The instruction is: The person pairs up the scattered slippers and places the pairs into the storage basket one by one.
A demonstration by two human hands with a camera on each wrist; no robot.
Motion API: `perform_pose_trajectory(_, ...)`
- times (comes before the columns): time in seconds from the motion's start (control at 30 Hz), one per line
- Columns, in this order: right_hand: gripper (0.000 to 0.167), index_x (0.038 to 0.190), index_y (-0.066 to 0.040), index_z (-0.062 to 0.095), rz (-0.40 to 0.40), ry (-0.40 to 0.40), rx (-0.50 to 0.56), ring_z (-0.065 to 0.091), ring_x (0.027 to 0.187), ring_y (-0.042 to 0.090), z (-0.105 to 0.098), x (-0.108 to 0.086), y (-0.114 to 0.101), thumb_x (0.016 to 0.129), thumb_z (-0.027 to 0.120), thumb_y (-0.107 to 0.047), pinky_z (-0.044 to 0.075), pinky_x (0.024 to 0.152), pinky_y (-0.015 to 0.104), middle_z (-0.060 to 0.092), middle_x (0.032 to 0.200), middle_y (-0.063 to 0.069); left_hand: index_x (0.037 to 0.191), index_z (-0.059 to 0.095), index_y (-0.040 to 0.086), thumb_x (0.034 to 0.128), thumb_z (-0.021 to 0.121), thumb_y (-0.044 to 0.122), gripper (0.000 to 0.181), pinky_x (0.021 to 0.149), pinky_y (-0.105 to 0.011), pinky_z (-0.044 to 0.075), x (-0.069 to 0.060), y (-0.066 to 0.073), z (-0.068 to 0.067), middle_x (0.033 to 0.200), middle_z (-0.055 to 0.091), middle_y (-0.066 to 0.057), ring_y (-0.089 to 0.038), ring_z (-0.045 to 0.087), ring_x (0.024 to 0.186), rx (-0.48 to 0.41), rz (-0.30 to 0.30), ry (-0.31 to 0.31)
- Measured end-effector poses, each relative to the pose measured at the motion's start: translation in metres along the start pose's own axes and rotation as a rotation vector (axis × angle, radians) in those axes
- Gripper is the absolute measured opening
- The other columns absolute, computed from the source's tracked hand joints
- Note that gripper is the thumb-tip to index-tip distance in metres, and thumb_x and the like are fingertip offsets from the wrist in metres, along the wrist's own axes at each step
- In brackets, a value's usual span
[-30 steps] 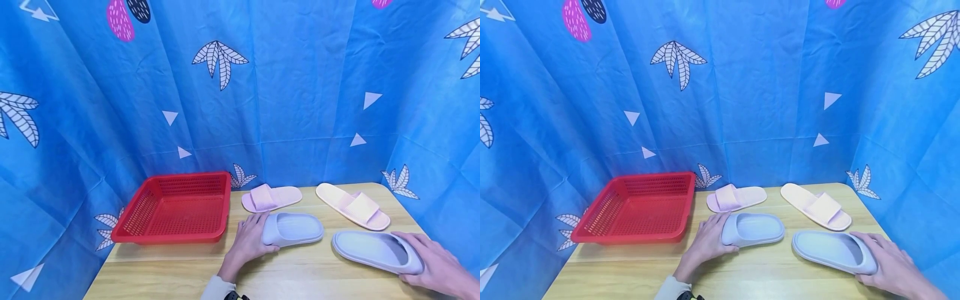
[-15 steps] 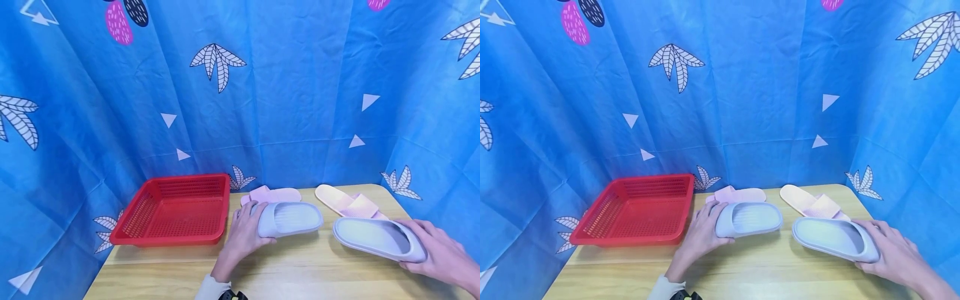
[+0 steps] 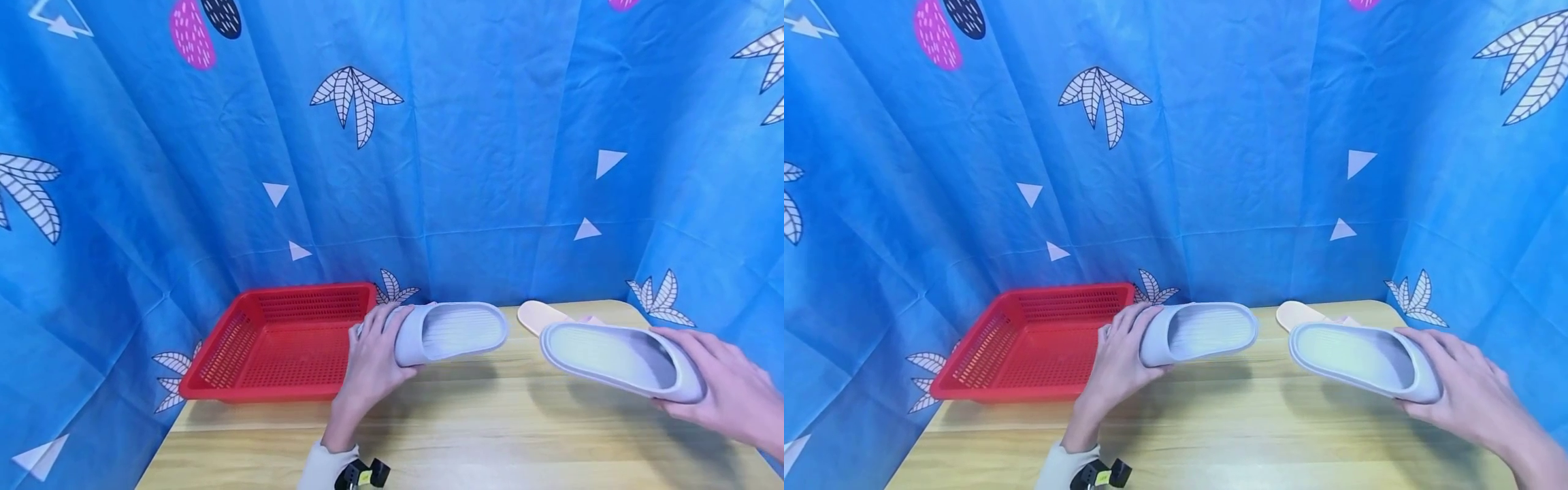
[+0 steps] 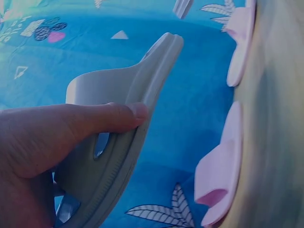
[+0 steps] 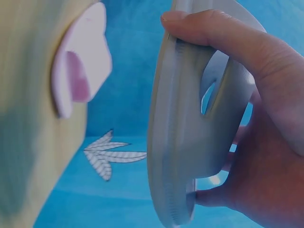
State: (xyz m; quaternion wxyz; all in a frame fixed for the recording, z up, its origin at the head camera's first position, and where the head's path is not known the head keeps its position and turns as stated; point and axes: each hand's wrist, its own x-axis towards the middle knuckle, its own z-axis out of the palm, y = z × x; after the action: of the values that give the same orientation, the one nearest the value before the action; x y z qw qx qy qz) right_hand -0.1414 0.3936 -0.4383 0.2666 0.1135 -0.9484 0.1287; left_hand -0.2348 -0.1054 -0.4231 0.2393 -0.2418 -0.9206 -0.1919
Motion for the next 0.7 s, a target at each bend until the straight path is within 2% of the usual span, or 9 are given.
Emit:
perform_pose_trajectory(0.13, 0.127, 0.148, -0.018, 0.049, -0.009, 0.037, -0.005, 0.046, 0.1, 0.06, -0.008, 0.01, -0.002, 0.035, 0.104, -0.031, 0.034, 0.071, 0.071, 0.051, 0.126, 0.03, 0.15, 0.048, 0.027, 0.0579, 0.101, 0.04, 0.107, 0.1, -0.054, 0.038, 0.002, -0.005, -0.008, 0.151, 0.047, -0.005, -0.026, 0.039, 0.139, -0.012, -0.007, 0.023)
perform_pose_trajectory(0.2, 0.129, 0.151, -0.019, 0.047, -0.006, 0.05, -0.004, 0.043, 0.103, 0.062, -0.012, 0.014, -0.002, 0.035, 0.103, -0.031, 0.031, 0.073, 0.072, 0.049, 0.128, 0.031, 0.15, 0.049, 0.027, 0.0583, 0.1, 0.038, 0.106, 0.101, -0.054, 0.038, 0.003, -0.007, -0.012, 0.151, 0.047, -0.005, -0.026, 0.038, 0.139, -0.029, -0.006, 0.036)
perform_pose_trajectory(0.47, 0.129, 0.153, -0.021, 0.045, 0.017, 0.076, -0.016, 0.038, 0.111, 0.062, -0.021, 0.025, -0.01, 0.038, 0.101, -0.037, 0.029, 0.077, 0.073, 0.046, 0.134, 0.029, 0.148, 0.053, 0.033, 0.0596, 0.1, 0.038, 0.1, 0.105, -0.057, 0.037, 0.007, -0.015, -0.023, 0.149, 0.047, -0.008, -0.026, 0.038, 0.139, -0.058, 0.008, 0.092)
perform_pose_trajectory(0.7, 0.128, 0.151, -0.017, 0.047, 0.068, 0.143, 0.033, 0.036, 0.113, 0.06, -0.027, 0.033, -0.016, 0.037, 0.102, -0.031, 0.027, 0.072, 0.074, 0.043, 0.138, 0.029, 0.151, 0.048, 0.036, 0.0617, 0.099, 0.04, 0.103, 0.096, -0.055, 0.042, 0.013, -0.02, -0.028, 0.152, 0.046, -0.006, -0.024, 0.036, 0.14, -0.088, -0.02, 0.138)
